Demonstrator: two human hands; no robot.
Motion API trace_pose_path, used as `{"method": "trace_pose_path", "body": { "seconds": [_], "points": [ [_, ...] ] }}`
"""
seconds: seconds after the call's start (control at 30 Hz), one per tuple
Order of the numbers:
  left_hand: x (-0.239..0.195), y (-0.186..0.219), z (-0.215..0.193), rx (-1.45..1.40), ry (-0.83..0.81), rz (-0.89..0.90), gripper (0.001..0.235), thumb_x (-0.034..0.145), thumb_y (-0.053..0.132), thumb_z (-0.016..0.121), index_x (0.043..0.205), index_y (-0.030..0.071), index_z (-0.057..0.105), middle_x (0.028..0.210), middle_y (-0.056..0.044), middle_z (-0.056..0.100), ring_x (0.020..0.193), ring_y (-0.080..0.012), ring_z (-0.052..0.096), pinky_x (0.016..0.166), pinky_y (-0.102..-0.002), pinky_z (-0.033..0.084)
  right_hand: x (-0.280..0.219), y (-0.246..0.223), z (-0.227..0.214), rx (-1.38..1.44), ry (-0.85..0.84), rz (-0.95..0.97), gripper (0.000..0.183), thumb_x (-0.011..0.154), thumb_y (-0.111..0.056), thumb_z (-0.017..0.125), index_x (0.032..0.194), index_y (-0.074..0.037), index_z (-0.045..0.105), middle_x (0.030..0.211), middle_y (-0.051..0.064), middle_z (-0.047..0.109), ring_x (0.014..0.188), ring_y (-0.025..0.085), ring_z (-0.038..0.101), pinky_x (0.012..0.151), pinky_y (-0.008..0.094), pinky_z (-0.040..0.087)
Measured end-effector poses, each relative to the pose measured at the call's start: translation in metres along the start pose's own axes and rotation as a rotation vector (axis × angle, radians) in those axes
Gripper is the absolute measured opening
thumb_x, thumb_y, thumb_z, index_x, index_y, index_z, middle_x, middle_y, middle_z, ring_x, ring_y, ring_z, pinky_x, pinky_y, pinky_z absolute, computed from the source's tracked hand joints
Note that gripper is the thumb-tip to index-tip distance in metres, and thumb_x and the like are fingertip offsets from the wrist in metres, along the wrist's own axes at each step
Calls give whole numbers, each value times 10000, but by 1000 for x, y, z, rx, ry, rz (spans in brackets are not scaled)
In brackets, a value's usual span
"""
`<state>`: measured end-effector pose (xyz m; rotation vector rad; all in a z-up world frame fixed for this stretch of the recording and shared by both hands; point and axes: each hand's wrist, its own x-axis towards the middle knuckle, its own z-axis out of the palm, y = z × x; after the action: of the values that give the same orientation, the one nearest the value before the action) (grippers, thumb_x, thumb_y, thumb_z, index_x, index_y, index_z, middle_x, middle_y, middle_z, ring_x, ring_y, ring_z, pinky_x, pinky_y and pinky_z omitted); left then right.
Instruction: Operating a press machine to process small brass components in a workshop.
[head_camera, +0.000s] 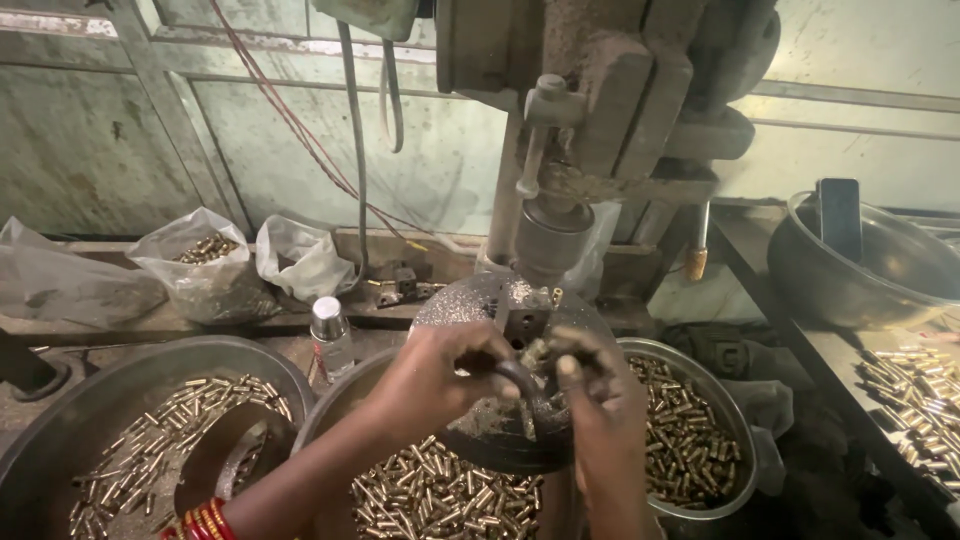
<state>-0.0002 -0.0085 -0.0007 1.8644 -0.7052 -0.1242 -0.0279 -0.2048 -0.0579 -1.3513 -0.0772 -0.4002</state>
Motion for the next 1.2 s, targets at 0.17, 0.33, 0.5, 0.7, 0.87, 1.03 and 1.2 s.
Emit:
{"method": "trace_pose_path", "body": {
  "seconds": [0.17, 0.33, 0.5, 0.7, 0.87, 1.03, 1.2],
  "points": [
    [6, -9, -5, 170, 236, 159, 193, 783, 48, 828, 959, 57, 748, 851, -78, 787, 761, -151, 764, 706, -312, 600, 2, 19, -7, -22, 178, -74, 212, 927, -8, 641, 1129, -18, 702, 1024, 57, 731, 906, 131, 668, 841, 278, 528],
    [11, -8, 3, 244, 248, 232, 199, 795, 38, 809, 982, 56, 745, 884, -86, 770, 778, -206, 765, 688, -343, 605, -4, 9, -5, -209, 166, -90, 172, 952, -16, 640, 1100, -9, 727, 1021, 71, 741, 917, 131, 671, 854, 270, 522],
    [17, -8, 10, 241, 317, 247, 217, 786, 60, 825, 989, 55, 746, 906, -105, 751, 762, -249, 745, 659, -362, 599, -7, 12, -7, -188, 151, -106, 183, 948, -19, 620, 1105, -7, 714, 1075, 63, 730, 983, 124, 662, 895, 266, 514],
    [24, -20, -1, 425, 309, 20, 741, 749, 295, 929, 1313, 3, 548, 1255, -232, 627, 1164, -340, 629, 970, -435, 505, -12, 2, -1, -187, 143, -119, 194, 960, -39, 627, 1133, -27, 715, 1071, 58, 726, 970, 132, 656, 876, 272, 508],
    [31, -24, 3, 322, 127, 28, 993, 851, 384, 820, 1540, -43, 246, 1404, -294, 529, 1349, -423, 498, 1154, -512, 388, -14, 0, 1, -243, 137, -242, 232, 958, -68, 621, 1178, -34, 687, 1174, 95, 708, 1073, 182, 662, 952, 304, 501],
    [28, -15, 1, 92, 74, -148, 983, 811, 346, 757, 1594, 61, 236, 1446, -217, 567, 1329, -356, 575, 1136, -474, 420, 23, -80, -3, -676, 371, -535, 519, 925, -79, 692, 1400, -22, 488, 1365, 186, 503, 1269, 269, 519, 1017, 393, 447],
    [33, -32, 3, 176, 142, -23, 952, 821, 276, 785, 1581, 39, 263, 1475, -250, 517, 1360, -363, 525, 1146, -467, 404, 169, -55, -67, -647, 61, -571, 411, 933, -97, 753, 1296, -17, 578, 1182, 135, 659, 1075, 275, 643, 898, 368, 525]
  ]
}}
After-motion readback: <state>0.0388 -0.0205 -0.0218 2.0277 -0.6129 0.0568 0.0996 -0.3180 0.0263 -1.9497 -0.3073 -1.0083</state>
